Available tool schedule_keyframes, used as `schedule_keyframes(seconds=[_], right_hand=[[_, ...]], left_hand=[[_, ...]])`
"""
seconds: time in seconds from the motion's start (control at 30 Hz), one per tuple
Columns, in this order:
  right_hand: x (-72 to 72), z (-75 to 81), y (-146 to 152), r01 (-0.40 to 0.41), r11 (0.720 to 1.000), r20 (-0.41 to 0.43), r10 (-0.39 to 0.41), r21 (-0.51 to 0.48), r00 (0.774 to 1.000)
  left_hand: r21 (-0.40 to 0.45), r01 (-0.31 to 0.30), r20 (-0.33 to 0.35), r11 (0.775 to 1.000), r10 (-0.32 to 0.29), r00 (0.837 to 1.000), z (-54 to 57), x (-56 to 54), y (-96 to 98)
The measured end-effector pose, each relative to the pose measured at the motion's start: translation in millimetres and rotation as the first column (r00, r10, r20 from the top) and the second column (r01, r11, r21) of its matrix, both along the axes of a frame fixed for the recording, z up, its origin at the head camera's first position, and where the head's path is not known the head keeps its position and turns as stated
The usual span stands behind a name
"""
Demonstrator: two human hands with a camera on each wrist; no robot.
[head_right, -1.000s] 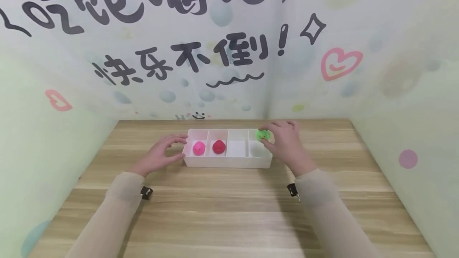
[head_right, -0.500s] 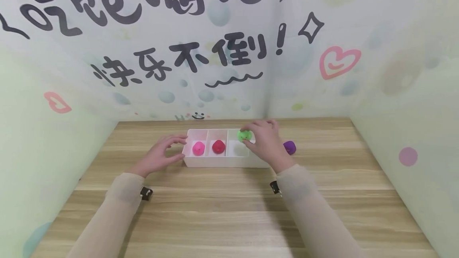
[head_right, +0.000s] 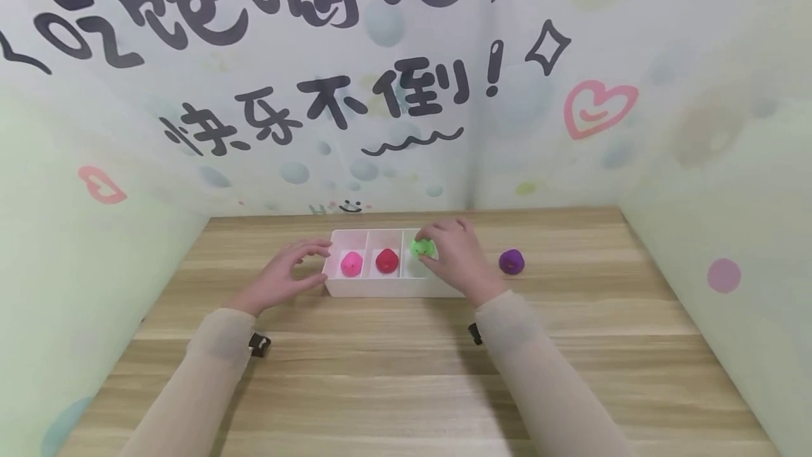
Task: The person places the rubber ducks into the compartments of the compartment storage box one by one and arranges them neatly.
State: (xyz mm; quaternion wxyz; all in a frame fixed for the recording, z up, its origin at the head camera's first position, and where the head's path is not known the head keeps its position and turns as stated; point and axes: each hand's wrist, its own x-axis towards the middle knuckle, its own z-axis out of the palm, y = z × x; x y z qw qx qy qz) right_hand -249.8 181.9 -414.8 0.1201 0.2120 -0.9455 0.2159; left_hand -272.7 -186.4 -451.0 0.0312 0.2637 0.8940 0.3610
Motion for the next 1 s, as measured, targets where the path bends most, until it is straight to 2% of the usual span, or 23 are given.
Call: schedule_keyframes(seconds=[0.37,1.0], right_hand=[[-8.3,-11.8,-9,-0.028,0.999,0.119,0.025,0.025,0.993],[-20.4,-17.7,-18,0.005,0.985,0.176,-0.035,0.17,0.984]], left_hand=[[-0.008,-0.011,0.016,1.0,0.012,1.0,1.2,4.4,1.2],[0.005,-0.013,0.001,1.0,0.013,1.0,-1.8,3.1,0.3]])
